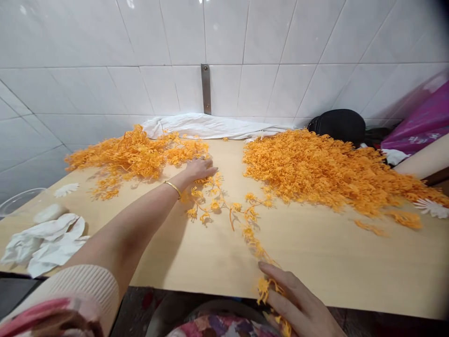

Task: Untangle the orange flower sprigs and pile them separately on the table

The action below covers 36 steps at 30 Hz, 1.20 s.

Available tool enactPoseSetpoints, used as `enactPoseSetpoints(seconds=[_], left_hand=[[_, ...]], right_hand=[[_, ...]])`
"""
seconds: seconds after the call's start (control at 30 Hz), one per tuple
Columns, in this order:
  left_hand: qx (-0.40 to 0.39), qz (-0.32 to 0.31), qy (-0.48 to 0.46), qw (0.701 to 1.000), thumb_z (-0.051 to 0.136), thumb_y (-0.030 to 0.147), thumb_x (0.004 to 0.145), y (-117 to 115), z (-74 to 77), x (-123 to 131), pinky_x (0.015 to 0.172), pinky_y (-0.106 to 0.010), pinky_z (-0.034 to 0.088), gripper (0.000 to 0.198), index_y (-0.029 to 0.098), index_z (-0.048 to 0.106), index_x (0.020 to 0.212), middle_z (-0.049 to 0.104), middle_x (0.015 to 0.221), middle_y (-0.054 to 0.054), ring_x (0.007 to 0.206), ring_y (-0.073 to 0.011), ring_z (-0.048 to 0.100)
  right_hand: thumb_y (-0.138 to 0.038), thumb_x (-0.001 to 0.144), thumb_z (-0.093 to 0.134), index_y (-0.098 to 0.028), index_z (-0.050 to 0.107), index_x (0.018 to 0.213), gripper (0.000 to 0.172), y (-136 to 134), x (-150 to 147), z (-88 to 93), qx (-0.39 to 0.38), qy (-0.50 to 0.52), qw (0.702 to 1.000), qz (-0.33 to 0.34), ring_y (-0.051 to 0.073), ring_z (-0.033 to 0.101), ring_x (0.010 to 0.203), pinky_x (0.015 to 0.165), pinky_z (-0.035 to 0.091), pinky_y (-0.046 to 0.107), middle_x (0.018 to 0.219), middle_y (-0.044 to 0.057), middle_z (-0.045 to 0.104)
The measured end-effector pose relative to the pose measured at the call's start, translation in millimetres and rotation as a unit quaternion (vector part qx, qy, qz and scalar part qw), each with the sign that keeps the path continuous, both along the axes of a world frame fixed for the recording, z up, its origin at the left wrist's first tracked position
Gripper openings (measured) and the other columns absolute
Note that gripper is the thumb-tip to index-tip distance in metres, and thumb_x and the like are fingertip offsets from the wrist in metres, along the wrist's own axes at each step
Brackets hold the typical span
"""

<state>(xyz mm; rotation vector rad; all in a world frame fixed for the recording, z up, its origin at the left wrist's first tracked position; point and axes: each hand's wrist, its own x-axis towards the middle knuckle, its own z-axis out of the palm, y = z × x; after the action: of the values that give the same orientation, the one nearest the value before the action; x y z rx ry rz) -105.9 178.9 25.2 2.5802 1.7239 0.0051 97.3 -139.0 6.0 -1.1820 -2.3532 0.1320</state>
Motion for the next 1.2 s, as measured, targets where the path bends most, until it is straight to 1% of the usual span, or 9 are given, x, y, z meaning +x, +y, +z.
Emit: enactPoseSetpoints(seconds=[0.17, 0.4, 0.47, 0.63, 0.77, 0.87, 1.0, 1.1, 1.2], left_hand=[[0.078, -0.008, -0.096, 0.992, 0.041, 0.054, 0.073, -8, 7.3, -3, 0.089, -0.051, 0.022, 0.045, 0.021, 0.066, 0.091, 0.062, 0.093, -0.011, 0.094, -0.0302, 0.05], [0.016, -0.048, -0.309, 0.95, 0.046, 0.043, 0.075, -17, 26.1, -17, 0.078, -0.03, 0.039, 0.037, 0.016, 0.066, 0.089, 0.058, 0.106, -0.009, 0.092, -0.0203, 0.053], [0.041, -0.054, -0.271, 0.96, 0.043, 0.035, 0.078, -19, 28.5, -21, 0.077, -0.029, 0.039, 0.033, 0.015, 0.063, 0.095, 0.06, 0.1, -0.009, 0.09, -0.0194, 0.053], [0.111, -0.092, -0.011, 0.989, 0.039, 0.015, 0.076, -32, 27.3, -21, 0.067, -0.033, 0.04, 0.027, 0.011, 0.061, 0.09, 0.058, 0.092, -0.015, 0.08, -0.0231, 0.056], [0.149, -0.105, 0.044, 0.982, 0.037, 0.009, 0.074, -50, 37.5, -13, 0.061, -0.032, 0.039, 0.027, 0.01, 0.06, 0.087, 0.056, 0.092, -0.015, 0.076, -0.0223, 0.054], [0.189, -0.144, -0.007, 0.971, 0.037, 0.016, 0.079, -75, 57.3, -8, 0.064, -0.032, 0.037, 0.024, 0.012, 0.06, 0.085, 0.056, 0.09, -0.013, 0.081, -0.0224, 0.051], [0.176, -0.177, -0.123, 0.96, 0.035, 0.036, 0.083, -139, 70.4, -5, 0.067, -0.032, 0.037, 0.035, 0.014, 0.062, 0.077, 0.057, 0.075, -0.009, 0.076, -0.0194, 0.049], [0.059, -0.255, -0.122, 0.958, 0.043, 0.047, 0.077, -192, 51.7, -3, 0.066, -0.031, 0.037, 0.038, 0.014, 0.061, 0.076, 0.056, 0.07, -0.008, 0.074, -0.0197, 0.048], [-0.038, -0.225, -0.1, 0.969, 0.046, 0.034, 0.077, -224, 20.7, 4, 0.061, -0.029, 0.037, 0.025, 0.014, 0.058, 0.071, 0.055, 0.067, -0.008, 0.067, -0.0179, 0.048]], right_hand=[[-0.003, 0.073, 0.04, -0.021, 0.047, 0.115, 0.046, 8, -24, 0.6, -0.019, 0.011, 1.0, 0.007, 0.023, 0.045, 0.111, 0.084, 0.045, 0.033, 0.135, 0.015, 0.031], [-0.005, 0.078, 0.034, -0.019, 0.042, 0.12, 0.045, 20, -31, 3.4, -0.072, 0.132, 0.989, -0.008, 0.018, 0.05, 0.102, 0.083, 0.045, 0.028, 0.125, 0.015, 0.04], [-0.007, 0.081, 0.034, -0.019, 0.045, 0.116, 0.038, 24, -27, 2.6, -0.085, 0.173, 0.981, -0.033, 0.017, 0.049, 0.103, 0.082, 0.044, 0.025, 0.116, 0.013, 0.046], [-0.013, 0.083, 0.038, -0.021, 0.048, 0.11, 0.03, 35, -29, -13.2, -0.082, 0.178, 0.979, -0.06, 0.017, 0.05, 0.098, 0.081, 0.044, 0.028, 0.105, 0.009, 0.051], [-0.016, 0.082, 0.041, -0.02, 0.048, 0.11, 0.029, 40, -35, -23.4, -0.041, 0.138, 0.985, -0.097, 0.021, 0.048, 0.099, 0.084, 0.041, 0.036, 0.105, 0.01, 0.051], [-0.018, 0.083, 0.04, -0.019, 0.047, 0.109, 0.027, 43, -35, -22.5, -0.054, 0.17, 0.976, -0.124, 0.02, 0.049, 0.097, 0.083, 0.042, 0.035, 0.103, 0.009, 0.052], [-0.02, 0.084, 0.039, -0.02, 0.048, 0.103, 0.022, 46, -33, -19.2, -0.088, 0.235, 0.956, -0.152, 0.017, 0.052, 0.09, 0.077, 0.044, 0.029, 0.098, 0.007, 0.053], [-0.02, 0.084, 0.039, -0.02, 0.049, 0.104, 0.022, 49, -33, -17.2, -0.102, 0.252, 0.949, -0.161, 0.016, 0.052, 0.089, 0.077, 0.043, 0.028, 0.097, 0.006, 0.054], [-0.02, 0.084, 0.041, -0.02, 0.05, 0.105, 0.023, 50, -33, -12.1, -0.091, 0.261, 0.947, -0.166, 0.015, 0.052, 0.089, 0.078, 0.042, 0.028, 0.098, 0.005, 0.055]])
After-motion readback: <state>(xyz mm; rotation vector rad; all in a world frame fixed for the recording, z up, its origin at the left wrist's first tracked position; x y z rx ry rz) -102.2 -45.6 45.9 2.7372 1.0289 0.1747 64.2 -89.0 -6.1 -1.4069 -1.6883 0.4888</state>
